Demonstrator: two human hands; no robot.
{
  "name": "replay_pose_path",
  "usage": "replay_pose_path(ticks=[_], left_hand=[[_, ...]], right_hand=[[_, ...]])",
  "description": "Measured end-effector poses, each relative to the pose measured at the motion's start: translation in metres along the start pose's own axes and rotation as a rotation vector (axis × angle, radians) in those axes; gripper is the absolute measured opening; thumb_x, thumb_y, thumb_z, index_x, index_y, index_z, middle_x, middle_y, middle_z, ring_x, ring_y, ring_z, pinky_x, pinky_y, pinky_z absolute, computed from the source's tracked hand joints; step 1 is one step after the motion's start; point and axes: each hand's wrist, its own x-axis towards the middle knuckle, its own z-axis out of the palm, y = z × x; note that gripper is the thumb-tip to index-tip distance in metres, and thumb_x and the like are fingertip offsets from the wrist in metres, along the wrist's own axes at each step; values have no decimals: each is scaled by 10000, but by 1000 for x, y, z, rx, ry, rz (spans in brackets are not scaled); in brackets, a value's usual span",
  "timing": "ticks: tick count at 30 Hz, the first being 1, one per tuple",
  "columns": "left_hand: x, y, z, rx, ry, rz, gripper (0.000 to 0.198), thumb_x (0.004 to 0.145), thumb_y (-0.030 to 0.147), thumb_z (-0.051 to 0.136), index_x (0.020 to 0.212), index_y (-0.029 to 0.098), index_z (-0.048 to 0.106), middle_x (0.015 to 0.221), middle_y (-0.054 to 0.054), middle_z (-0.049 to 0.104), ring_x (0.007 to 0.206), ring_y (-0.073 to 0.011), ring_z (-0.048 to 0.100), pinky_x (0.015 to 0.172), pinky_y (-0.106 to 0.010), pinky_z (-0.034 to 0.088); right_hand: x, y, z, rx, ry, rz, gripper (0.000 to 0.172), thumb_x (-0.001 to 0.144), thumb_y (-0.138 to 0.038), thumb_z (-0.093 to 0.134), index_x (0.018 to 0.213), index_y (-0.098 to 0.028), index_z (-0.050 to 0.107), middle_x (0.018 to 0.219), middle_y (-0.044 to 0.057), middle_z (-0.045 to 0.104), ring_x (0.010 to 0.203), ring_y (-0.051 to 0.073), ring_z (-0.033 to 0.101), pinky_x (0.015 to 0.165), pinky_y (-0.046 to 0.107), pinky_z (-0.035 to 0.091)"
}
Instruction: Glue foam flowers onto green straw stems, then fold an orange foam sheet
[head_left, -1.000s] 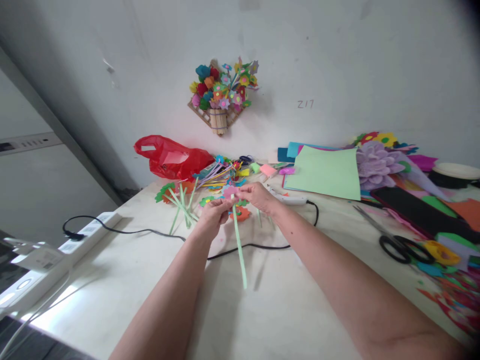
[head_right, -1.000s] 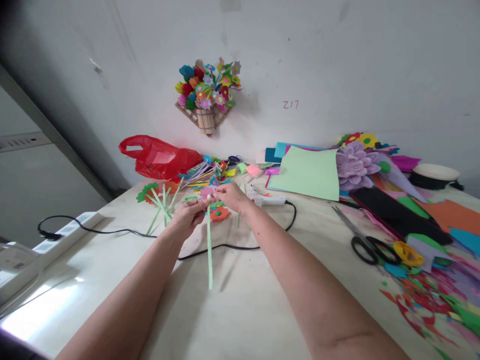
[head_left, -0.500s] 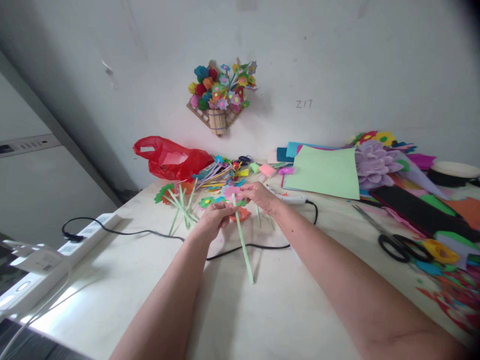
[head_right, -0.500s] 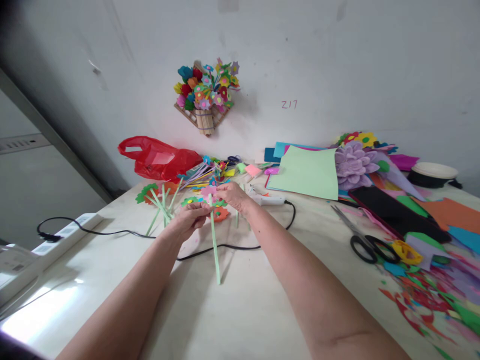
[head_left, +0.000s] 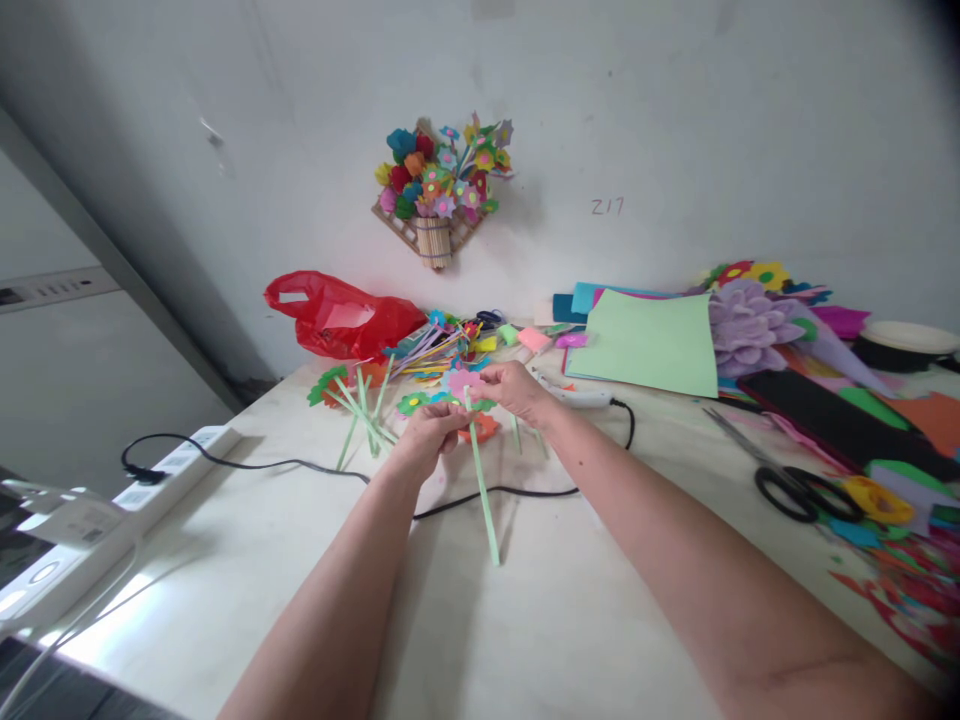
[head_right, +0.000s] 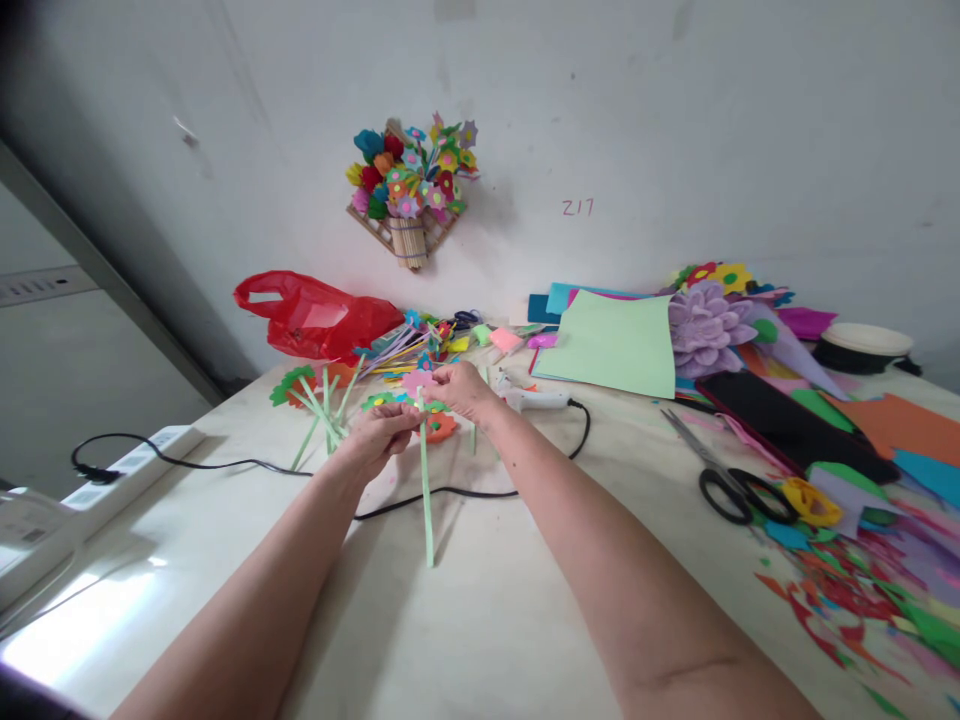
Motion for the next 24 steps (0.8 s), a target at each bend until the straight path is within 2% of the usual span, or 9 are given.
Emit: replay_pose_path(ticks=[11,14,17,21,24], left_hand=[[-1,-1,3,28,13,4,253,571,298,741,547,131,552,467,28,498,338,-12,299,358,-204,130],[0,-1,2,29,12,2,247,572,300,742,570,133,560,468,32,497,338,-15,303,354,-201,128],[0,0,2,-6,7,21,236,568,296,740,590,134,570,459,39,490,334,-13,296,349,-193,129],[1,3,4,-28,97,75,234,545,288,740,582,134,567,438,47,482,313,-15,302,332,-185,143],[2,3,4,-27,208,107,253,528,299,746,565,141,552,418,50,481,291,-29,329,315,-189,161]], right_hand=[[-1,-2,3,-3,27,57,157,588,-235,577,505,-166,463,481,-78,325,509,75,309,497,232,239],[0,-1,1,5,20,54,131,600,-245,582,533,-156,514,494,-65,409,524,87,378,513,232,287],[-1,-4,-3,16,-6,33,144,640,-270,577,668,-142,635,588,-30,552,607,115,483,574,238,359],[1,-5,-6,24,52,3,285,687,-309,588,905,-154,689,852,28,673,793,145,574,722,259,421],[5,2,-6,-83,138,-10,279,721,-355,582,879,-155,694,857,44,683,808,154,591,736,266,432]])
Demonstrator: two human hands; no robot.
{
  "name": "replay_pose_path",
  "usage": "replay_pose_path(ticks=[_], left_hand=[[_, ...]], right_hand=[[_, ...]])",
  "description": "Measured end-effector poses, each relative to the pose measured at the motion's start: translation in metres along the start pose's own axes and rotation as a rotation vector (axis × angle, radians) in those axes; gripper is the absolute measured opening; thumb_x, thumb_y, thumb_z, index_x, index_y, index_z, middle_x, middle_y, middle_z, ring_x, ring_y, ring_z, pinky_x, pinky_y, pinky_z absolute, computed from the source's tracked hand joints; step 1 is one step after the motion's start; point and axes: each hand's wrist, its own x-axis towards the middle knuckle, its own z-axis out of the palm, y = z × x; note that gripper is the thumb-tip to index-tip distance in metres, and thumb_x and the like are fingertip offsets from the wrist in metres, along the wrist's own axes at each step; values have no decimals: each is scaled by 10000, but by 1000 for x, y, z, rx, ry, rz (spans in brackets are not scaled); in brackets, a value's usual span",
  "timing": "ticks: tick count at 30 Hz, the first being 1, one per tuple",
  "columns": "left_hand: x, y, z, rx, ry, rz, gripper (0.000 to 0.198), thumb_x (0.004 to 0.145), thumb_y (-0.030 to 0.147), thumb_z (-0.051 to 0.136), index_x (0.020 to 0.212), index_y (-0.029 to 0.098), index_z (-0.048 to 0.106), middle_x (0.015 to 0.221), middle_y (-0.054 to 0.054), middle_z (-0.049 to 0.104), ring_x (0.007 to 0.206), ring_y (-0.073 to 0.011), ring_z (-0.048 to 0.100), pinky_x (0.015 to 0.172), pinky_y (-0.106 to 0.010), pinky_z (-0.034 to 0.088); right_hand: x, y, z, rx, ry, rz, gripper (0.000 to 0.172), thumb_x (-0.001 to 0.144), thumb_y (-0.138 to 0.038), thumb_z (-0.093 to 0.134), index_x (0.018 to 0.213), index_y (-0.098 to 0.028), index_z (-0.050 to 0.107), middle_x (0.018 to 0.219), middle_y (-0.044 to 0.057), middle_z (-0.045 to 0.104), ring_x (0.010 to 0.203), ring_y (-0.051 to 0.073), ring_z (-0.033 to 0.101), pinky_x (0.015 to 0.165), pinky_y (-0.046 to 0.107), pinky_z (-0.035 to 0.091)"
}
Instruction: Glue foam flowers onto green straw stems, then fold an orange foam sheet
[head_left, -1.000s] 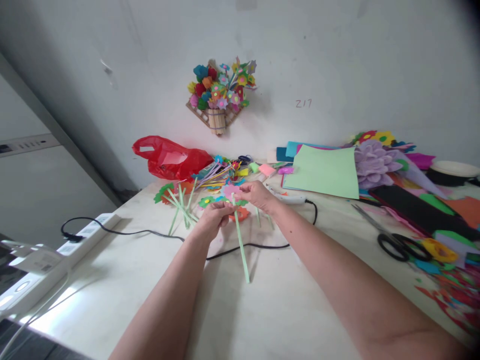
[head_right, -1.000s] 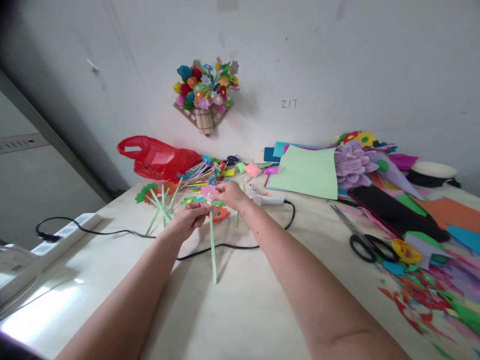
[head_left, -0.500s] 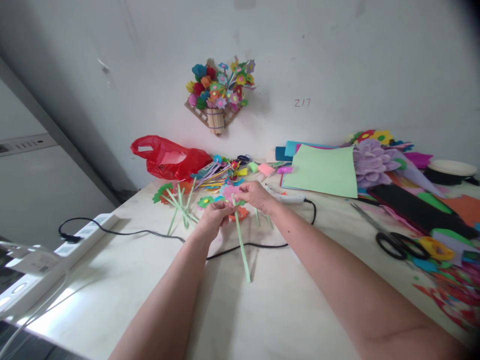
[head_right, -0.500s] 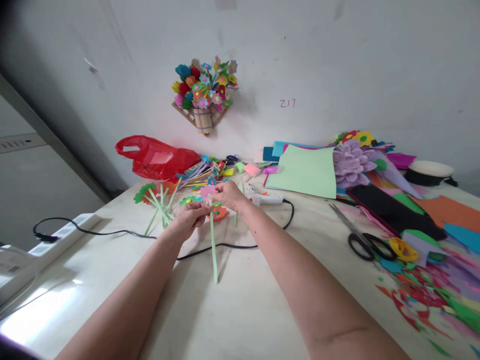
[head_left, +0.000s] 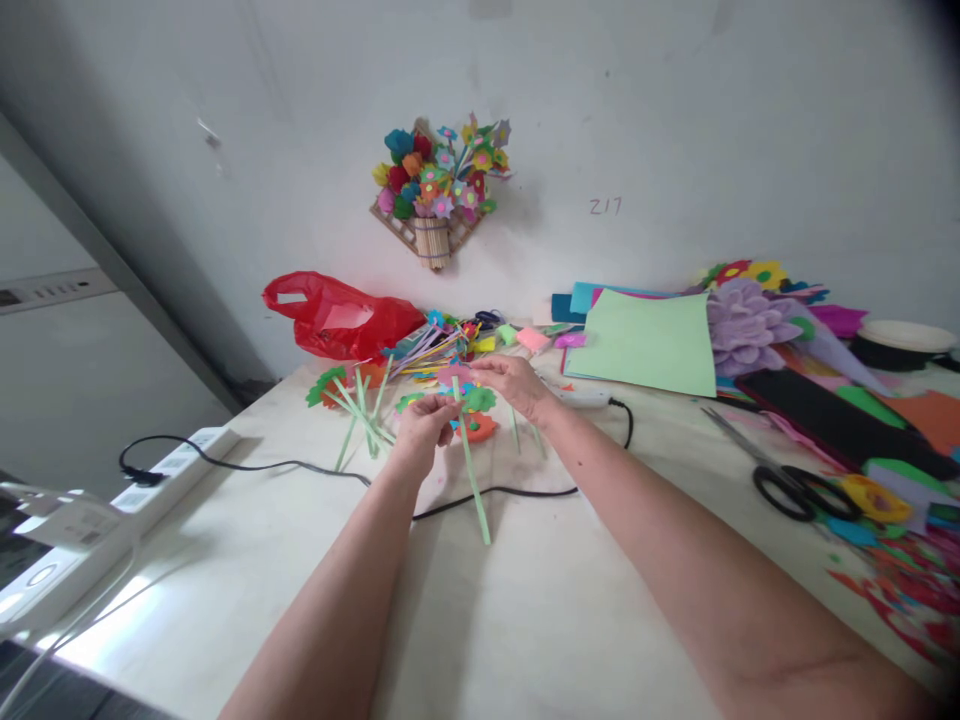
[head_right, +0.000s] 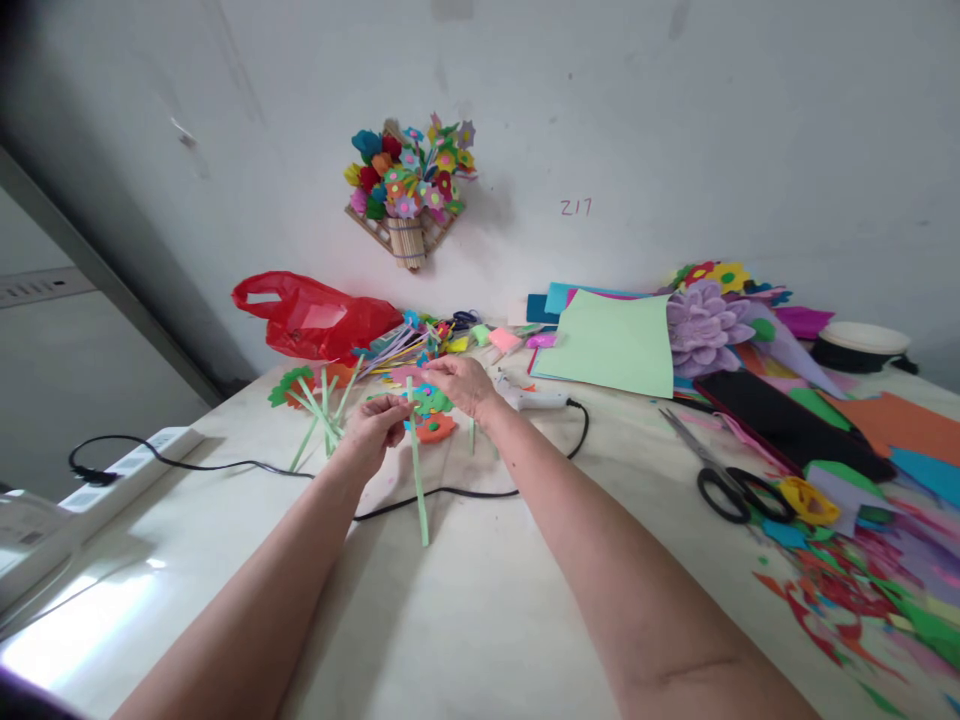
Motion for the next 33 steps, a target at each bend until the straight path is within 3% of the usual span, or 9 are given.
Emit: replay_pose_path(ticks=[4,11,16,21,28,33], left_hand=[[3,-1,-2,-5,125,49,254,532,307,741,580,139,557,437,32,530,288,-50,378,312,-195,210],[5,1,-4,-49,286,116,260,528,315,742,599,137,566,419,44,507,318,-63,420,341,-194,262],[4,5,-6,-112,367,194,268,539,319,747,643,138,580,461,55,514,350,-56,441,363,-189,277],[2,10,-4,-133,310,237,292,554,341,756,686,131,602,516,37,560,370,-50,442,375,-191,291],[0,10,1,-73,291,269,269,590,354,742,652,128,610,547,9,602,378,-59,462,384,-199,331],[0,7,2,-20,277,320,249,604,354,734,664,139,626,486,23,571,391,-77,483,398,-200,372]], right_hand=[[1,3,4,-142,-19,41,223,723,-341,587,747,-140,680,683,19,646,649,128,561,606,238,415],[-16,-25,11,-101,-460,224,255,710,-328,620,561,-122,598,488,-19,528,458,65,440,458,194,334],[-22,-29,16,-100,-612,293,223,658,-269,656,517,-137,546,419,-52,455,399,48,358,393,184,253],[-20,-31,19,-270,-497,265,133,665,-172,589,535,-144,594,464,-20,532,425,75,422,427,200,317],[-19,-32,23,-844,-323,63,160,689,-179,564,738,-185,716,714,50,685,693,164,601,578,223,384],[-19,-31,23,-968,-319,25,219,739,-223,519,836,-203,714,854,72,700,803,180,616,626,224,402]])
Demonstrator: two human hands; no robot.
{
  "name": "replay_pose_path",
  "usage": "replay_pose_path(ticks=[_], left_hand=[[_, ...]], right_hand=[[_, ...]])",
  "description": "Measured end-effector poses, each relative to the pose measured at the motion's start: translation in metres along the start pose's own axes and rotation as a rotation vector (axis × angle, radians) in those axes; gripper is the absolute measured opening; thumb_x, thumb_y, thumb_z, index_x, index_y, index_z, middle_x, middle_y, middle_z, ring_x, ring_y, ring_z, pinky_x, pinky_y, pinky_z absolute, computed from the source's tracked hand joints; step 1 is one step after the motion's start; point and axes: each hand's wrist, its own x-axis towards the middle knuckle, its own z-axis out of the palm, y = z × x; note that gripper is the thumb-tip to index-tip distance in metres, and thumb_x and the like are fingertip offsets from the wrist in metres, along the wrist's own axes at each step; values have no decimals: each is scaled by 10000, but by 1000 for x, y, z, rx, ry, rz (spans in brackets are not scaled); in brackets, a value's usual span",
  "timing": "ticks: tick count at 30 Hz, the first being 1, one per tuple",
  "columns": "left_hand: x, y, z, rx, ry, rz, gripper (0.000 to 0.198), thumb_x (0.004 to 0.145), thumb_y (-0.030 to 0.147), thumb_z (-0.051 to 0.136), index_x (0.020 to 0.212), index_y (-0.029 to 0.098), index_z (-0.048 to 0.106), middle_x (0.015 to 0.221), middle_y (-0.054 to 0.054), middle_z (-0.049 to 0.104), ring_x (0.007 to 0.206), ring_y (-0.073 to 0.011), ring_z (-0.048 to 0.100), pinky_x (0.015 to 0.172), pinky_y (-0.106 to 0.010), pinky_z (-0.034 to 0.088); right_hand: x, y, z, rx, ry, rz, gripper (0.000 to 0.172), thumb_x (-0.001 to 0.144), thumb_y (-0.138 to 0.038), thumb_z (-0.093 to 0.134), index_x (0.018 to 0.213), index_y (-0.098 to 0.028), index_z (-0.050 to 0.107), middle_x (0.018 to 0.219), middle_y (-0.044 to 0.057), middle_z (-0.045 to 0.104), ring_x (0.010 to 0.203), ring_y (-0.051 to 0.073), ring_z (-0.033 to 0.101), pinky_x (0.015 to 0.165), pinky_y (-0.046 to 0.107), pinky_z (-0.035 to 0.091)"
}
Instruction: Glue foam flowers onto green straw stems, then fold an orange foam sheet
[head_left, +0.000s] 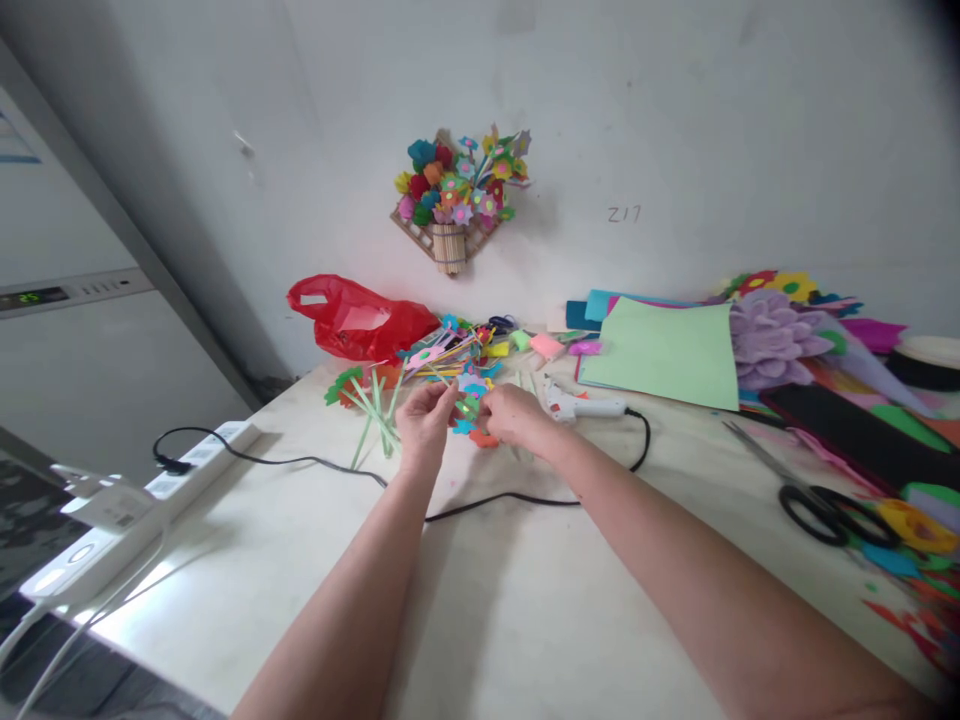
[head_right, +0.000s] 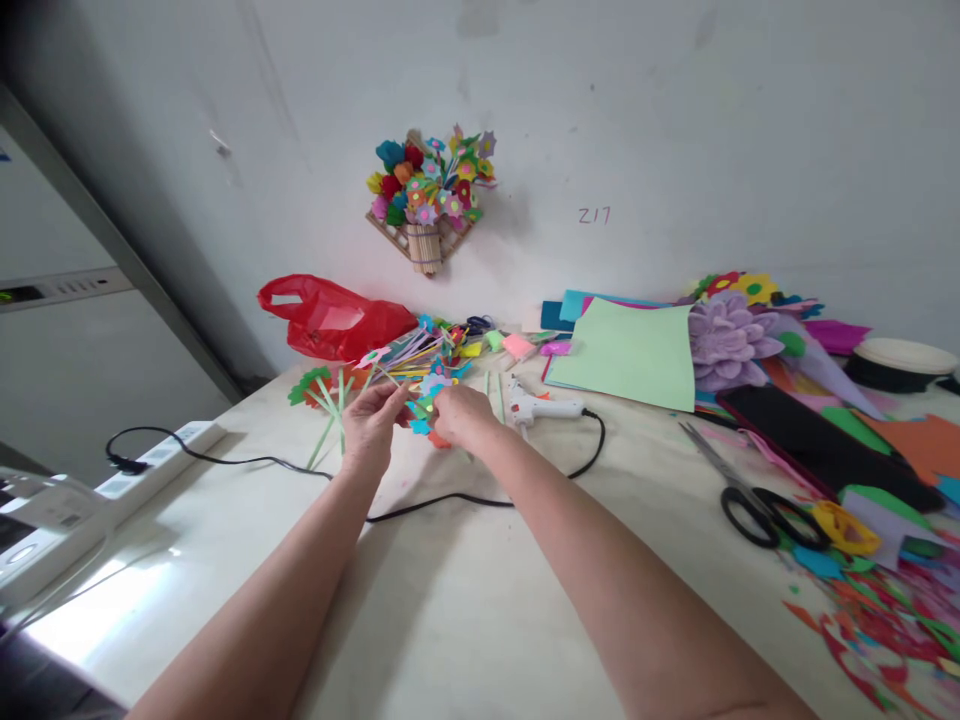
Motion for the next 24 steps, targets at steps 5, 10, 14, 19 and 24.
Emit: replay_pose_path(ticks=[5,10,14,19,24], left_hand=[[-1,-2,0,44,-4,44,244,621,366,718,690,147,636,450,31,550,397,-91,494,403,-205,390],[1,2,0,3,6,-5,271,602,376,723,700,140,634,488,17,575,397,-91,492,403,-213,394],[2,3,-2,-8,-18,-33,303,600,406,719,692,129,638,595,-23,633,402,-74,477,406,-211,385],[5,1,-5,-60,23,-72,302,601,409,710,679,125,642,617,-29,640,406,-71,474,405,-211,376],[8,-4,-11,-119,31,-107,271,618,389,694,678,129,644,626,-20,641,413,-76,489,412,-216,384]], right_hand=[[-1,1,-5,13,-114,18,192,728,-293,560,803,-203,713,815,71,694,771,191,618,594,233,396],[-2,2,-7,78,-136,11,144,722,-294,594,704,-193,696,734,90,674,720,215,613,571,261,378],[-4,-3,-8,48,-133,-29,178,733,-332,598,726,-187,701,753,110,675,769,240,622,600,272,398],[-7,-11,-6,-63,-32,-98,215,769,-284,536,823,-162,706,832,147,688,836,260,630,642,290,423],[-5,-8,-4,96,-14,-119,234,755,-371,560,679,-190,687,712,77,675,739,205,617,590,258,401]])
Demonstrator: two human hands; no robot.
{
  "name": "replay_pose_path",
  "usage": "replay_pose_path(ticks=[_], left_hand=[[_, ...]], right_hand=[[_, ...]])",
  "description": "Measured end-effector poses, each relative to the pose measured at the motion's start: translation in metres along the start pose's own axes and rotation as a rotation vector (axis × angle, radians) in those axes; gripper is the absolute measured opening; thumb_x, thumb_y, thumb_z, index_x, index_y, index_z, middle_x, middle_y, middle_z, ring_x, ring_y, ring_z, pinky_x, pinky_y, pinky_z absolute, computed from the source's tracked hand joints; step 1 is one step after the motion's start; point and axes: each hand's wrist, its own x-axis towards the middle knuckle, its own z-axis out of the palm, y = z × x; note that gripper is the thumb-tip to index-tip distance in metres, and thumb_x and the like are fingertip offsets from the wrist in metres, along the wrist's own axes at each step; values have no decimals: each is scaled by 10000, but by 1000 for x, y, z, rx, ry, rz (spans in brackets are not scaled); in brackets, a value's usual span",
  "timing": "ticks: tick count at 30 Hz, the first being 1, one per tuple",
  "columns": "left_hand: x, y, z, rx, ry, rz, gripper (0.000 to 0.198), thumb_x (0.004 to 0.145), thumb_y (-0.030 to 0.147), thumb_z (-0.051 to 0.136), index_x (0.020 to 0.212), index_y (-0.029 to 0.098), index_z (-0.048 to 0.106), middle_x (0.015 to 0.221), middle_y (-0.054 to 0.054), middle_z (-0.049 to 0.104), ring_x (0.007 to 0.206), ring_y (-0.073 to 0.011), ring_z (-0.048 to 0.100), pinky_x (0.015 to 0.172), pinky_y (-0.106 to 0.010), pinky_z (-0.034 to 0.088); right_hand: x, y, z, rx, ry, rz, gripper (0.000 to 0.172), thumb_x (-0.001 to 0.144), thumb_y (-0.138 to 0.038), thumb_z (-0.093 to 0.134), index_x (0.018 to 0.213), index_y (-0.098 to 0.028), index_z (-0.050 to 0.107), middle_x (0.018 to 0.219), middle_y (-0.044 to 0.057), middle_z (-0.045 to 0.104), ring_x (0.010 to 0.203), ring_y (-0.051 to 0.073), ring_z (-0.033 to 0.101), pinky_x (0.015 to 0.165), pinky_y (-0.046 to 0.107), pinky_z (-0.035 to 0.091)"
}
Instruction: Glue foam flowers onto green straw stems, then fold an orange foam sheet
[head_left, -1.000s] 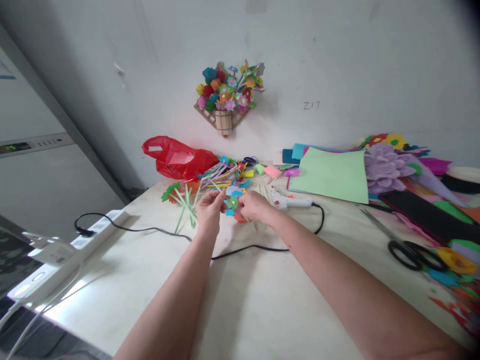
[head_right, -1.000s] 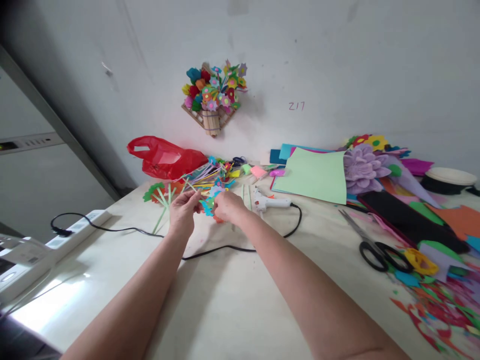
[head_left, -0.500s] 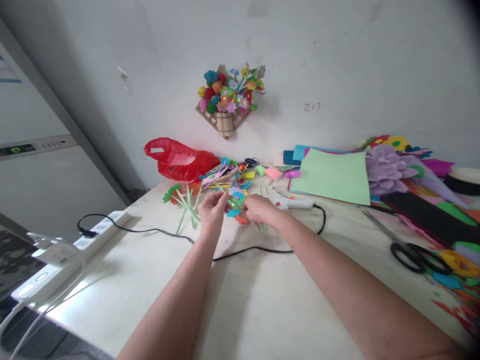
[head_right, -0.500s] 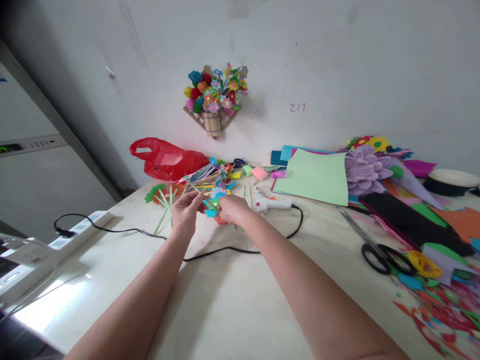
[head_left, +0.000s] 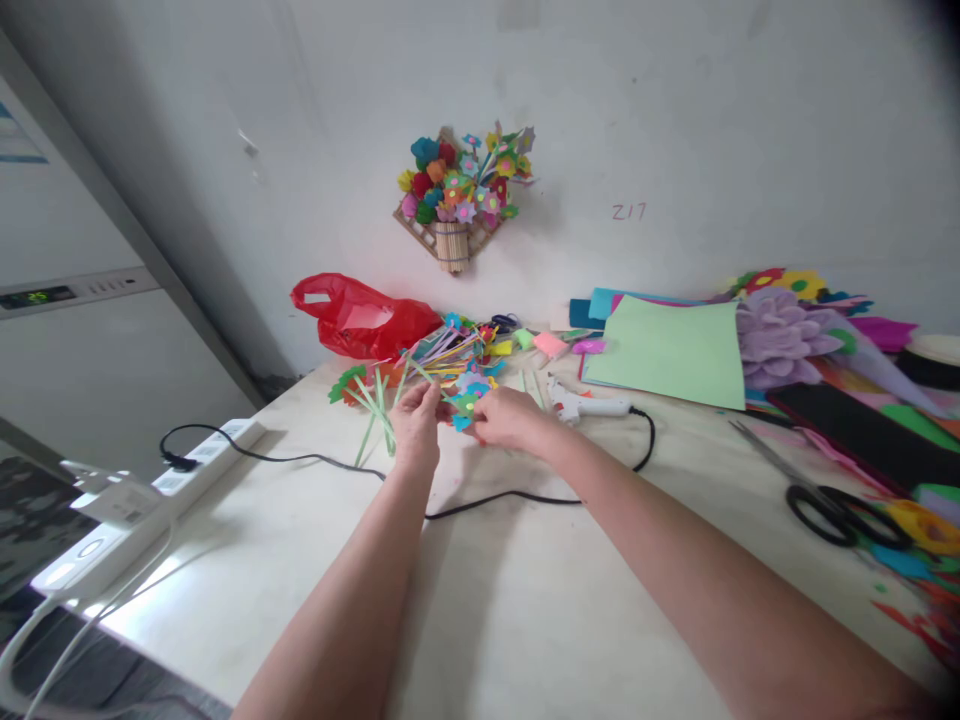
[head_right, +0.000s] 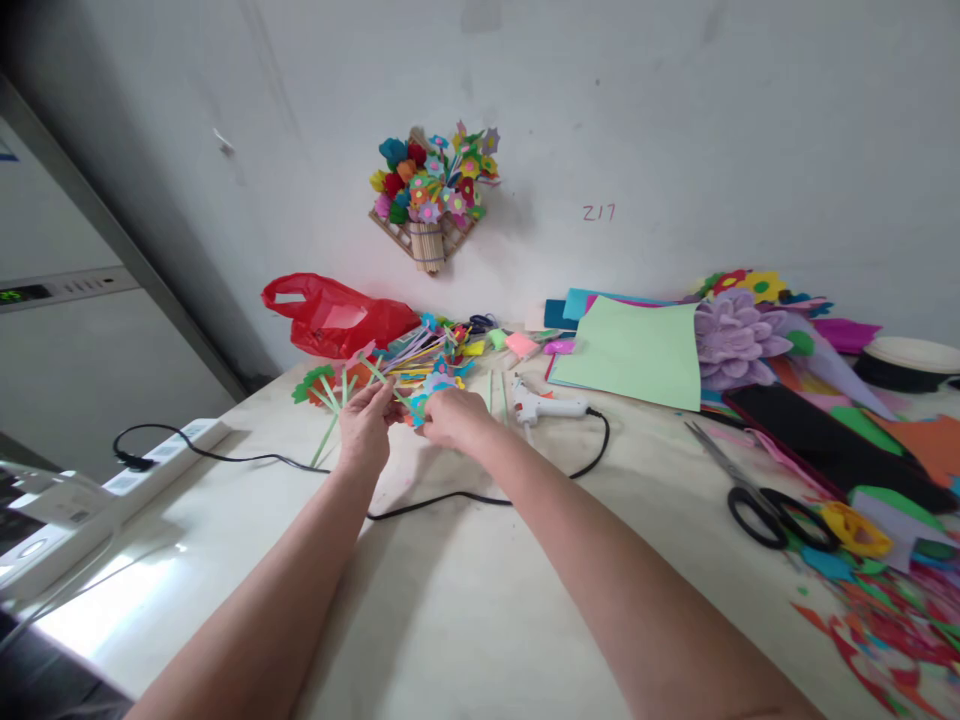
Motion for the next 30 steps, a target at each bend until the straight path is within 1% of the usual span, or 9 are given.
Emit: replay_pose_path(ticks=[4,7,9,12,13,15,19,25,30], left_hand=[[0,1,-1,-29,-28,-8,236,623,359,701,667,134,641,602,-6,625,407,-67,484,407,-204,366],[-1,3,1,-41,-127,-36,233,619,348,711,686,132,656,556,2,599,390,-56,459,394,-194,337],[-3,4,2,-60,-213,-108,253,595,334,730,731,128,671,545,2,589,375,-49,439,374,-190,311],[-5,4,3,-47,-314,-232,264,574,316,747,729,115,672,543,-10,588,354,-40,411,347,-187,271],[-6,4,3,-36,-327,-253,261,574,315,748,721,113,671,538,-12,584,352,-37,402,341,-186,262],[-7,4,3,-22,-335,-274,263,578,314,746,733,112,678,522,-9,570,350,-35,388,332,-184,249],[-9,3,2,20,-402,-336,260,594,310,728,757,109,695,509,-14,560,350,-32,364,320,-179,214],[-12,0,2,77,-523,-383,200,611,303,717,688,120,686,549,-42,607,351,-32,363,336,-182,213],[-14,-1,4,127,-570,-397,224,634,311,704,738,113,698,530,-45,602,365,-46,372,346,-191,211]], right_hand=[[1,7,-4,269,-136,55,307,729,-418,598,549,-171,623,540,24,613,539,129,550,492,217,363],[2,17,-9,440,-158,81,363,754,-453,564,553,-154,610,523,24,607,457,106,511,450,210,362],[3,25,-13,480,-75,89,345,754,-448,565,601,-146,631,568,31,629,470,110,521,463,216,383],[7,39,-19,444,191,112,239,732,-368,606,792,-149,683,756,44,679,636,138,591,582,230,436],[8,42,-21,429,265,112,243,721,-337,620,871,-156,684,838,47,685,705,148,603,634,237,446],[8,48,-24,422,339,100,318,708,-304,636,996,-173,664,992,50,672,807,160,608,720,257,454],[8,50,-27,450,359,122,351,729,-286,612,1060,-175,649,1097,59,649,888,177,608,803,292,454],[8,47,-25,519,308,68,288,740,-276,611,994,-163,685,987,67,688,910,183,620,794,276,454],[7,47,-24,416,295,52,221,738,-266,599,901,-169,711,845,40,696,797,161,605,699,239,422]])
